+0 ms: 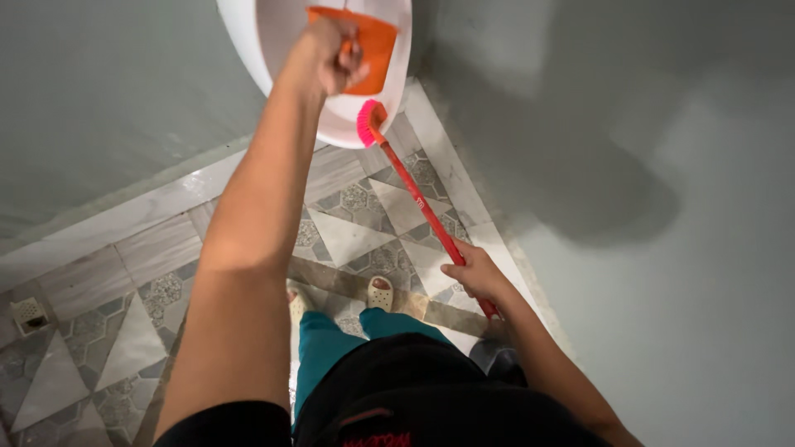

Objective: The person cleans a wall-mounted urinal using a red toilet brush and an orange scoop. They repeatedly scrub the urinal, rinse it with water from the scoop, and pour cleaning liquid into the scoop. The person also washes the scoop in a sink.

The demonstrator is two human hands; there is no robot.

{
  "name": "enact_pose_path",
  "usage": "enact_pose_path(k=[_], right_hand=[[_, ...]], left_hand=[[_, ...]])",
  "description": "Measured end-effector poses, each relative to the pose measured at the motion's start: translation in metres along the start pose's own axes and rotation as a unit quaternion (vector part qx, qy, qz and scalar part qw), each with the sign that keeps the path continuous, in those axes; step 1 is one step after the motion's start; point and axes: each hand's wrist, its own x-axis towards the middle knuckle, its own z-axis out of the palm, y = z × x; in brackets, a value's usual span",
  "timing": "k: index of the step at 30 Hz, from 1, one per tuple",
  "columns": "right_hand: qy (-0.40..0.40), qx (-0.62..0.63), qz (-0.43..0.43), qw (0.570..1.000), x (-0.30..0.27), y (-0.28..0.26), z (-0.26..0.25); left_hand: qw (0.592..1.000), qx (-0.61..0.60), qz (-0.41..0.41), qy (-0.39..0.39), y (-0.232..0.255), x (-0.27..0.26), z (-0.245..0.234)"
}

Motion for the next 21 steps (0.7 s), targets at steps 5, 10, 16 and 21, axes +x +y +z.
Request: enact_pose_path(k=[5,10,16,21], right_hand=[[-0.016,-0.014,0.012,1.0,-0.004,0.0,-0.012],[-0.015,-0.026,-0.007,1.0,0.005,0.0,-0.005],[0.004,-0.061,-0.05,0.997,0.01,-0.004,0.027],[0.051,-0.224,-0.173,0.958,0.009,0.023,0.079]], left_hand=[[0.999,-0.003,0.048,0.026,-0.001,-0.032,0.001],[0.998,0.027,0.031,0.041,-0.051,-0.081,-0.051],[0.998,-0.015,-0.001,0.066,-0.138,-0.183,-0.149],[0.971,-0.128,0.014,0.199,-0.246,-0.306,-0.223]])
